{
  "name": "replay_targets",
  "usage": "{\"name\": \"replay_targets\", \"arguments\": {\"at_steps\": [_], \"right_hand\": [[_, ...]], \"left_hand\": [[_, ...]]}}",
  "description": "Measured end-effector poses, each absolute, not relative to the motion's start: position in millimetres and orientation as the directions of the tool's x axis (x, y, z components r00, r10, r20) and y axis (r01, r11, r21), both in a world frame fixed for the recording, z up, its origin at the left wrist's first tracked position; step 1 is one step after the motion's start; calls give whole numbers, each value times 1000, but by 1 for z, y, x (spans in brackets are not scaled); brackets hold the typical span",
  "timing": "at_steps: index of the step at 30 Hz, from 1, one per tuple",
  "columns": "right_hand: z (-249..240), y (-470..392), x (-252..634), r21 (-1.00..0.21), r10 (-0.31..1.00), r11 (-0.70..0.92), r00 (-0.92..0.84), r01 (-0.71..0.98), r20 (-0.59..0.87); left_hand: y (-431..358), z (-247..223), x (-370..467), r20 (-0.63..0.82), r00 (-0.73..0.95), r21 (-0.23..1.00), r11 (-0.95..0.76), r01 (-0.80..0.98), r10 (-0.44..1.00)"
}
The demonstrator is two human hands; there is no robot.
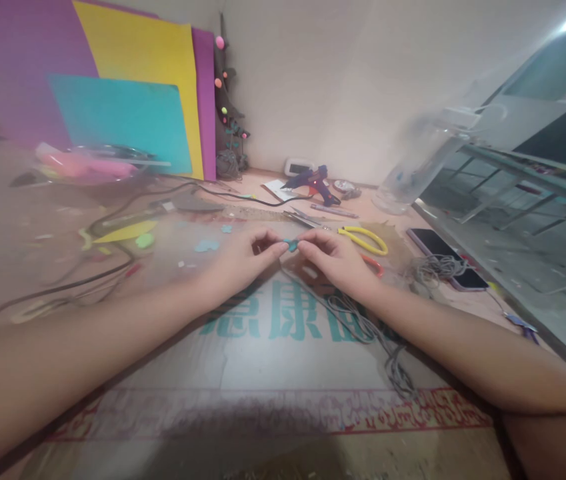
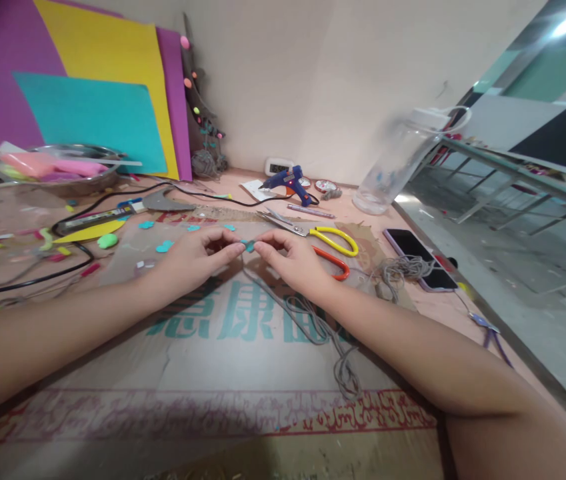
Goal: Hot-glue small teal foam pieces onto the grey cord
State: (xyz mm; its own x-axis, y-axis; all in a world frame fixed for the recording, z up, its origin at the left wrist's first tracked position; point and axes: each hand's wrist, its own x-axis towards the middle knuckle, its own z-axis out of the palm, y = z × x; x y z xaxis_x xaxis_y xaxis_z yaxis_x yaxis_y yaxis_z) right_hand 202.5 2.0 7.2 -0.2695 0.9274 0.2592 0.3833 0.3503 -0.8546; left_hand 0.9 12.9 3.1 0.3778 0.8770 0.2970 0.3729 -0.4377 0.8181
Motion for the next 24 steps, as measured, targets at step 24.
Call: {"name": "replay_targets", "arguments": {"at_steps": [24], "right_hand": [[9, -3, 200, -722, 880, 475, -280, 503, 384]], "left_hand": [[10, 3, 2, 279, 396, 814, -435, 386, 875]]}}
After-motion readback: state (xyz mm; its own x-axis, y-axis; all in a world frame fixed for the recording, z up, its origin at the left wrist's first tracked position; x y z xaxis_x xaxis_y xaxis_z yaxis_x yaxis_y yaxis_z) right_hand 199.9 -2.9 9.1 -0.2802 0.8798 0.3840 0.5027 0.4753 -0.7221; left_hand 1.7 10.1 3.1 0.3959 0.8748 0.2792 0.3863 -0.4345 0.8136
